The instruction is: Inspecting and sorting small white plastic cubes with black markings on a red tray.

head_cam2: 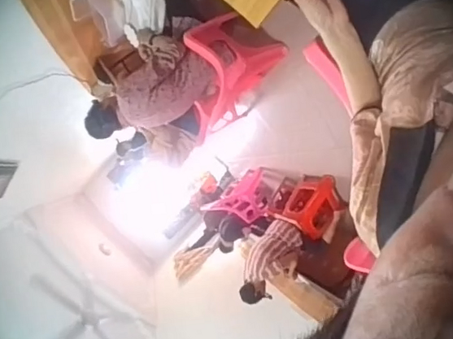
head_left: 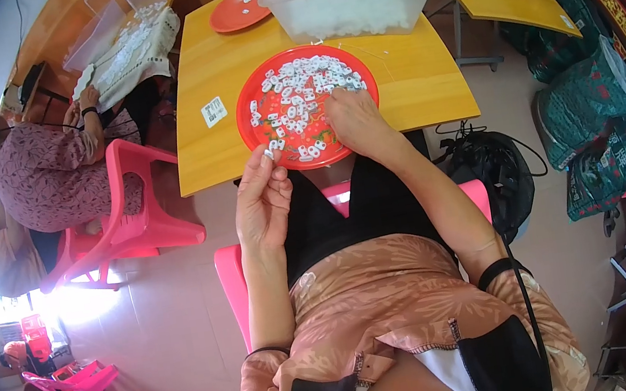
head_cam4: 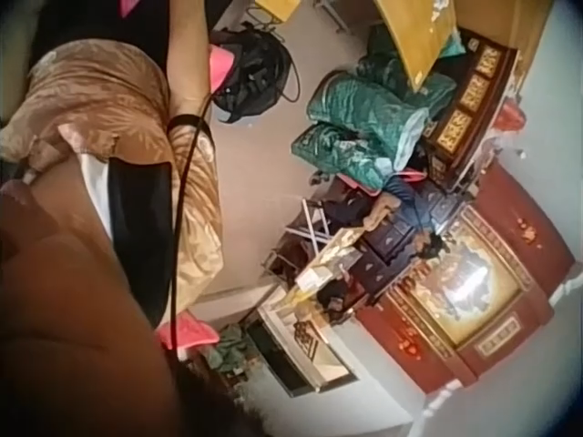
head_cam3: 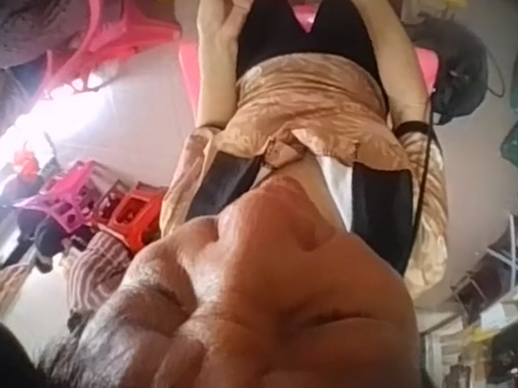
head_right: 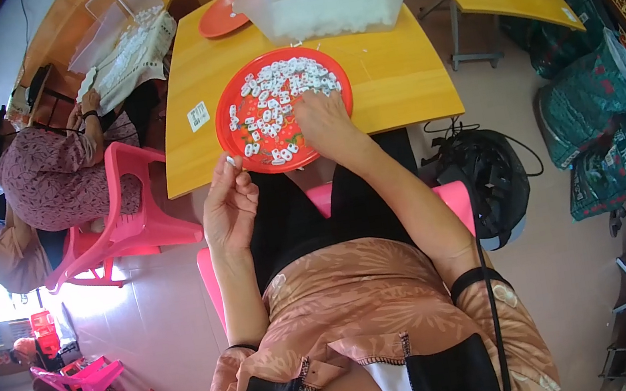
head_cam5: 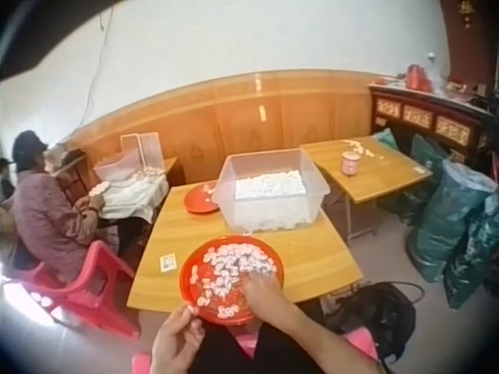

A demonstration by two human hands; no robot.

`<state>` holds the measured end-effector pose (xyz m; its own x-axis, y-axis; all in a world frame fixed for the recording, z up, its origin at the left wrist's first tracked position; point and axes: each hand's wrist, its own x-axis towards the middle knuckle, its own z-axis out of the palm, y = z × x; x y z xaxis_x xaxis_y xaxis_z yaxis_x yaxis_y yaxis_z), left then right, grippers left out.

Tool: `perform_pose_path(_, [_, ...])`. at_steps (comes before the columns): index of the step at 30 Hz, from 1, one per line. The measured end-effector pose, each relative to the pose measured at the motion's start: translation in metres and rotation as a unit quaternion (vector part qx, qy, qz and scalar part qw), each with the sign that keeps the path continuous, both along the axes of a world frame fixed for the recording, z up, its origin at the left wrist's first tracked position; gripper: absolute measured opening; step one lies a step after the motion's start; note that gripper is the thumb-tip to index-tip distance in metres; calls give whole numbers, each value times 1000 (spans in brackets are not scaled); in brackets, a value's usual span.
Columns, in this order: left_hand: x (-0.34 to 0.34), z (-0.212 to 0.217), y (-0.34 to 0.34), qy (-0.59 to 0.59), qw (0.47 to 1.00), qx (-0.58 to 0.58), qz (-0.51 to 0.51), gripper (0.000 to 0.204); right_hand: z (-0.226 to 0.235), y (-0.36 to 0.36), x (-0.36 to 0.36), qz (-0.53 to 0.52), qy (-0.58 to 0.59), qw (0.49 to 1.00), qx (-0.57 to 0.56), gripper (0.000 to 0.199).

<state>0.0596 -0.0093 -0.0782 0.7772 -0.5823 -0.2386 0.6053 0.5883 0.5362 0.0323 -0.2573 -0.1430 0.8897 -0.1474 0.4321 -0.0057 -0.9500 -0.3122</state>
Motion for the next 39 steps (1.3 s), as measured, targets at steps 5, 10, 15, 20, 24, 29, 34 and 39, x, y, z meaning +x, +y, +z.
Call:
perform_pose_path(5, [-2,3,2,-4,1000,15,10,27,13,8,2,8,-52,997,48,10])
perform_pose_path(10, [-7,20,2,-37,992,116,45,26,98,33,-20,71,-42,943,321,9])
perform_pose_path(15, [-8,17,9,-74,986,126,85,23,134,65,-42,178,-37,896,404,8])
perform_pose_path(20, [-6,5,10,-84,985,111,101,21,132,78,-45,175,-83,935,297,11])
perform_pose_path(24, [-12,10,5,-98,985,116,81,19,125,82,-42,192,-103,933,286,12])
perform_pose_path(29, [-15,13,6,-130,980,124,86,17,125,76,-44,212,-74,916,333,14])
perform_pose_path(34, [-19,19,8,-162,973,128,104,17,128,81,-48,200,-68,894,395,22])
perform_pose_path(39, [-24,23,4,-170,972,131,95,16,127,83,-50,191,-40,883,426,28])
